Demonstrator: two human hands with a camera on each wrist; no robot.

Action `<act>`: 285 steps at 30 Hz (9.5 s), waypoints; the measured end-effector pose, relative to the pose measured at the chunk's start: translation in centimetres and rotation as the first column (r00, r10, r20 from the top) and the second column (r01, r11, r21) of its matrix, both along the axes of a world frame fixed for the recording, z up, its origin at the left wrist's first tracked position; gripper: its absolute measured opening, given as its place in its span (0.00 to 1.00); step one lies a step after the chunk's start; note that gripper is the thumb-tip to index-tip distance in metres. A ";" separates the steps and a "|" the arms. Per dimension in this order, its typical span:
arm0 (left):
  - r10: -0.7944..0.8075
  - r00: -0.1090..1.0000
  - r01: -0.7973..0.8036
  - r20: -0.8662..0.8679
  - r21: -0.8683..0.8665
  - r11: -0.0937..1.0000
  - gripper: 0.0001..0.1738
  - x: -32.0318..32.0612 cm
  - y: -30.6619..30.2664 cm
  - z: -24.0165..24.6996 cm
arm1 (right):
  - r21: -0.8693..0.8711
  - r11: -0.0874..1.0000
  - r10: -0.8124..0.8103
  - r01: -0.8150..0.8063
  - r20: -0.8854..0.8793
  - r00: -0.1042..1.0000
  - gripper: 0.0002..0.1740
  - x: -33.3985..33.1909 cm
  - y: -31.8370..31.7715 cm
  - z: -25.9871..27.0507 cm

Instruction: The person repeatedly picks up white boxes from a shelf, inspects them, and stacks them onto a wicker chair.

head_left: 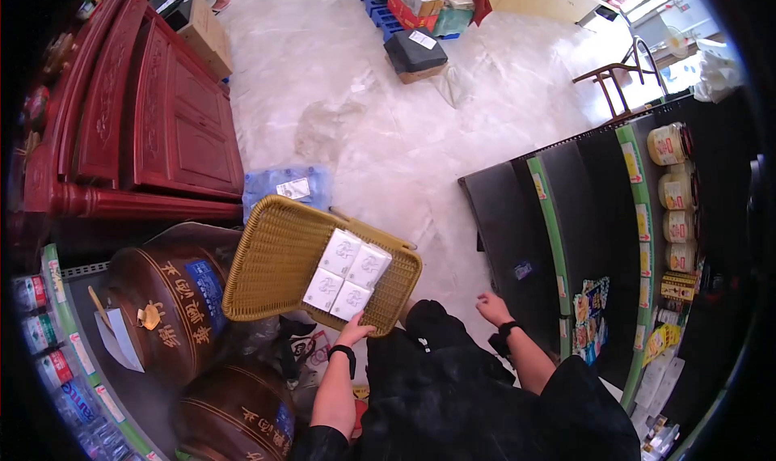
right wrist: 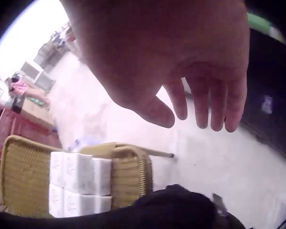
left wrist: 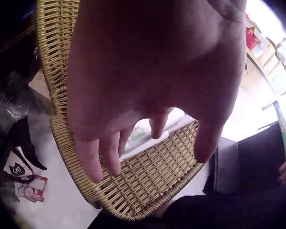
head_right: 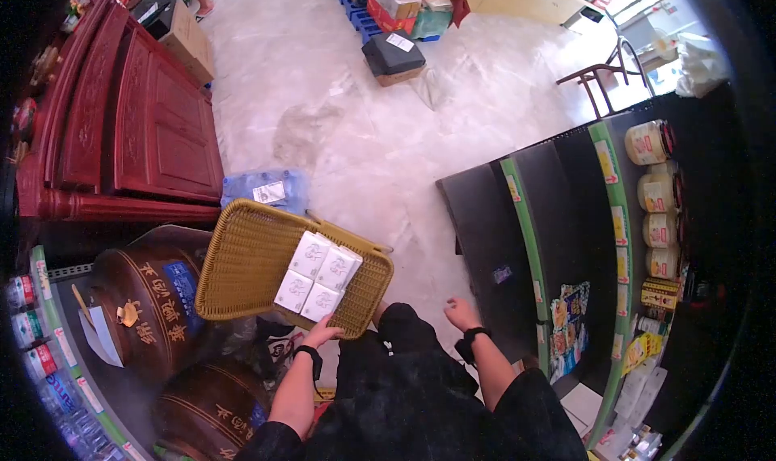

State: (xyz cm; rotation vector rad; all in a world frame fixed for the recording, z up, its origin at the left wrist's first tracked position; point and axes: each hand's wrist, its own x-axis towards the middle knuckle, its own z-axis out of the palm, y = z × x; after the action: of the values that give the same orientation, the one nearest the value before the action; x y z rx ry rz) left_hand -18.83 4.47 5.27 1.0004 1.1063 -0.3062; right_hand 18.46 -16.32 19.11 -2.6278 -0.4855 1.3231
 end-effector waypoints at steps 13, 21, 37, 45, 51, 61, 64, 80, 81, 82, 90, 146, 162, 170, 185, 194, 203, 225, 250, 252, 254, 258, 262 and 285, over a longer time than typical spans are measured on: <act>-0.220 0.975 0.223 -0.041 0.213 0.951 0.23 -3.3 -3.7 8.3 | 0.027 0.984 -0.175 0.178 -0.096 0.980 0.21 -5.1 -19.0 -1.8; -0.143 0.986 0.149 -0.086 0.070 0.986 0.16 -4.3 -13.1 9.7 | 0.358 0.923 -0.176 0.145 0.055 0.983 0.19 -9.9 -29.7 2.7; -0.504 0.864 0.500 0.005 0.114 0.859 0.20 1.8 -34.3 15.8 | 0.086 0.651 -0.709 0.754 -0.287 0.644 0.14 -16.5 -58.5 7.3; -0.522 0.850 0.515 -0.068 0.312 0.798 0.18 1.7 -40.2 15.1 | 0.246 0.888 -0.369 0.388 -0.122 0.921 0.15 -18.0 -66.0 4.7; -0.360 0.896 0.430 -0.261 0.305 0.850 0.19 0.2 -43.1 13.3 | 0.312 0.943 -0.099 0.113 -0.062 0.993 0.12 -16.7 -73.8 1.3; -0.103 0.955 0.254 -0.278 0.590 0.767 0.25 -2.9 -36.5 10.8 | 0.000 0.865 -0.474 0.502 -0.327 0.818 0.13 -13.1 -71.8 4.5; -0.021 0.954 0.225 -0.300 0.664 0.713 0.25 -2.4 -29.2 10.9 | 0.126 0.896 -0.370 0.426 -0.320 0.872 0.14 -11.2 -69.9 1.6; 0.295 0.880 0.205 -0.372 0.859 0.470 0.22 -1.7 10.8 5.1 | -0.190 0.589 -0.808 0.786 -0.154 0.568 0.16 -7.7 -42.9 17.9; 0.302 0.869 0.198 -0.391 0.835 0.513 0.23 -2.2 11.8 3.4 | -0.208 0.589 -0.808 0.781 -0.131 0.575 0.16 -7.6 -41.7 19.1; 0.293 0.867 0.201 -0.403 0.822 0.533 0.23 -2.5 12.4 2.4 | -0.231 0.585 -0.809 0.777 -0.107 0.578 0.16 -7.9 -40.7 20.3; 0.242 0.911 0.113 -0.334 0.766 0.633 0.42 -3.3 13.8 1.0 | -0.360 0.542 -0.817 0.759 -0.013 0.577 0.17 -9.6 -38.1 23.5; -0.891 -0.194 0.029 0.412 0.910 0.414 0.21 38.2 -69.7 53.7 | 0.869 -0.138 -0.979 0.475 -0.192 0.067 0.15 -15.0 -73.7 24.6; -0.971 -0.158 -0.279 0.179 0.935 0.218 0.24 47.7 -74.1 55.9 | 0.882 -0.435 -0.879 0.183 -0.460 0.125 0.18 4.6 -72.4 38.8; -0.924 -0.237 -0.274 0.301 0.892 0.361 0.16 47.0 -74.3 55.9 | 0.857 -0.485 -0.851 0.176 -0.509 0.130 0.11 5.4 -74.1 37.1; -0.925 -0.226 -0.708 -0.305 0.704 -0.059 0.15 30.1 -75.2 76.5 | 0.817 -0.521 -0.769 0.245 -0.574 0.280 0.14 -7.4 -79.1 36.2; -0.954 -0.194 -0.661 0.227 0.688 0.298 0.08 15.1 -82.5 72.7 | 0.738 -0.401 -0.492 0.542 -0.673 0.552 0.31 -13.3 -72.8 33.1; -0.871 -0.490 -0.506 -0.040 0.826 0.247 0.18 11.7 -77.1 72.9 | 0.675 -0.247 -0.502 0.695 -0.703 0.504 0.12 -17.3 -72.3 30.8; -0.804 0.424 -0.111 0.417 0.905 0.410 0.23 -2.7 -47.1 36.6 | 0.205 0.405 0.274 0.891 -0.957 0.095 0.36 -29.6 -36.1 31.7; -0.659 0.731 0.195 0.176 0.872 0.449 0.18 -5.3 -27.7 38.7 | 0.458 0.504 -0.038 0.732 -0.835 0.548 0.18 -23.5 -15.7 21.1; -0.584 0.796 0.187 0.161 0.851 0.490 0.18 -5.1 -24.9 36.6 | 0.449 0.563 -0.106 0.694 -0.793 0.600 0.13 -20.5 -15.0 19.3; -0.481 0.867 0.209 0.133 0.779 0.591 0.18 -4.1 -22.2 34.9 | 0.457 0.637 -0.152 0.620 -0.714 0.683 0.12 -17.6 -14.0 16.6; -0.390 0.897 0.168 0.207 0.657 0.735 0.19 -0.6 -16.8 28.1 | 0.397 0.765 -0.155 0.508 -0.650 0.743 0.10 -12.7 -9.6 13.5; -0.240 0.908 0.124 0.342 0.330 0.936 0.20 4.1 -12.6 22.7 | 0.300 0.854 -0.124 0.425 -0.677 0.726 0.12 -8.5 -3.5 9.6; 0.314 0.946 -0.298 -0.077 0.170 0.939 0.26 14.1 -6.0 1.4 | 0.224 0.889 0.449 -0.400 -0.247 0.859 0.28 -4.1 16.9 -14.0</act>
State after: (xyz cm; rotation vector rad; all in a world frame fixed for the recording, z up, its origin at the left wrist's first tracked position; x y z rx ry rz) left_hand -4.77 -1.52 6.62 0.9401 1.3773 -0.0177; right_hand 14.35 0.56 5.11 -2.2071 -1.1236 1.6759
